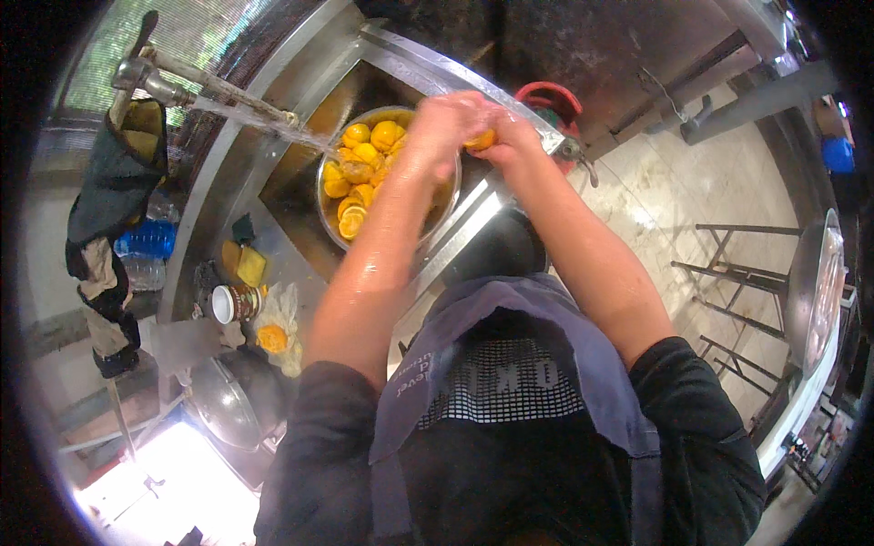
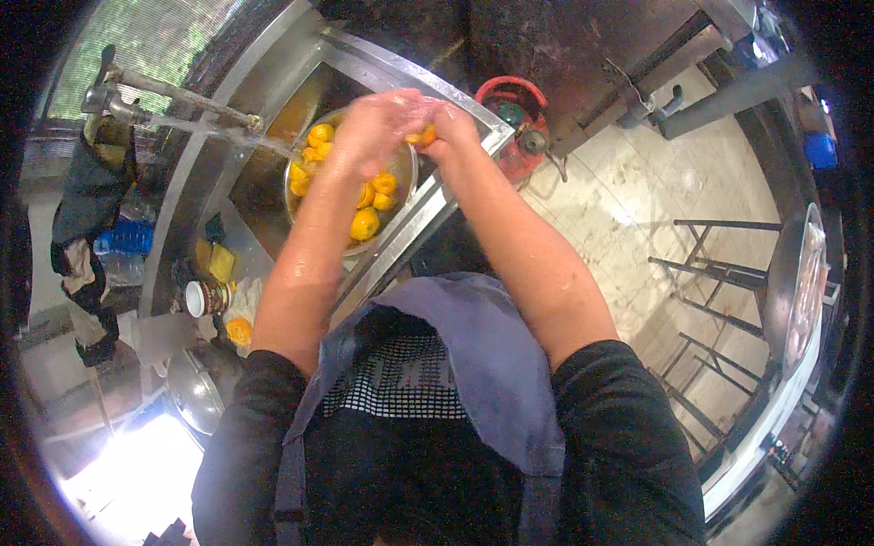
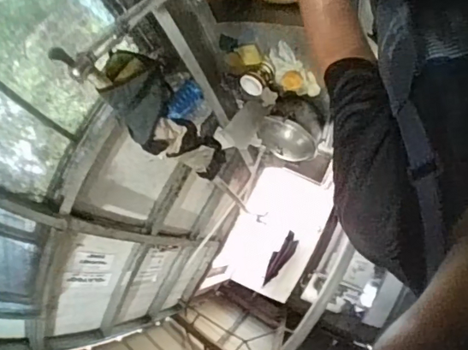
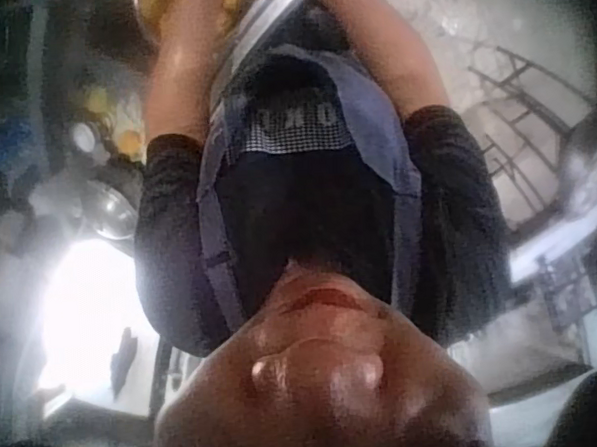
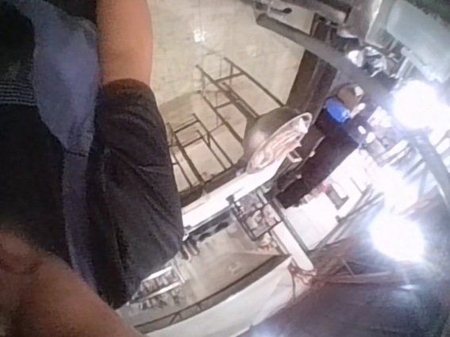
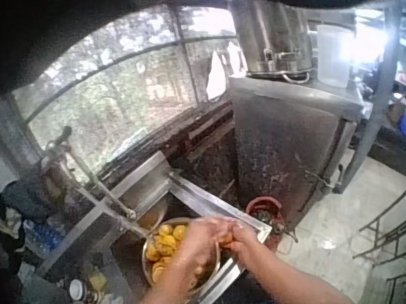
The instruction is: The person puts cut orange halves into a metal bowl, washes them under a water tap in a sink, and then transfers the oranges into a red plastic bag on a table.
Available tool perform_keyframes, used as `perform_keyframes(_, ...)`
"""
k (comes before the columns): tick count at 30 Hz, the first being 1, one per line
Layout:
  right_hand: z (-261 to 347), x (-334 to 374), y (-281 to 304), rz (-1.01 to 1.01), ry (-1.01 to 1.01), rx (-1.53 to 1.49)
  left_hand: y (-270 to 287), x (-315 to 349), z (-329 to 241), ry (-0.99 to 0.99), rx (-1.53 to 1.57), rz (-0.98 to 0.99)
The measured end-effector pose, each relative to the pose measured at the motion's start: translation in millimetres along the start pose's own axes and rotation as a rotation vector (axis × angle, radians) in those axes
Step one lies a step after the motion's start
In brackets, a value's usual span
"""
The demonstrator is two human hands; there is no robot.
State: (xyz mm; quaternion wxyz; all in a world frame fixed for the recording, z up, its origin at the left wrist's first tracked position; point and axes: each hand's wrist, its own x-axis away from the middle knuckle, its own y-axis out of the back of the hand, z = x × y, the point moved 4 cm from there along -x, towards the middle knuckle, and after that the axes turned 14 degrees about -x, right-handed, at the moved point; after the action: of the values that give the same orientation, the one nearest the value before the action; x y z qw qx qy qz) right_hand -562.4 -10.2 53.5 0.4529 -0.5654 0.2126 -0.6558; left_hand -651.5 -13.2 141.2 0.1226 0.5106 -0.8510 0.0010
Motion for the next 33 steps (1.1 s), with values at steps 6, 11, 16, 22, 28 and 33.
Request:
perform_keyframes(6, 16.9, -3.5, 16.3, 0.114, 0.194, 0.081, -27.2, -10.4, 12.6, -0.168, -0.770, -0.245)
perform_keyframes(11, 33.6, 2.8, 12.9, 0.061, 0.105, 0.074, -21.1, -15.7, 23.4, -0.277, -0.905, -0.380)
perform_keyframes(16, 38.6, 40.2, -23.2, 0.015, 0.042, 0.201, -18.3, -36.0, 35.4, -0.001, 0.170, -0.172)
perform_keyframes(22, 53.7, 34.8, -14.2, 0.020, 0.244, 0.585, 9.1, -19.5, 66.2, 0.213, 0.258, -0.300)
perform_keyframes(28, 68.6, 25.9, 0.0, -0.055, 0.401, 0.664, 127.5, 38.5, 102.4, 0.099, -0.754, -0.499)
perform_keyframes(33, 42.5, 23.1, -24.4, 0.003, 0.378, 0.672, 181.6, 66.5, 121.5, 0.309, -0.246, -0.660)
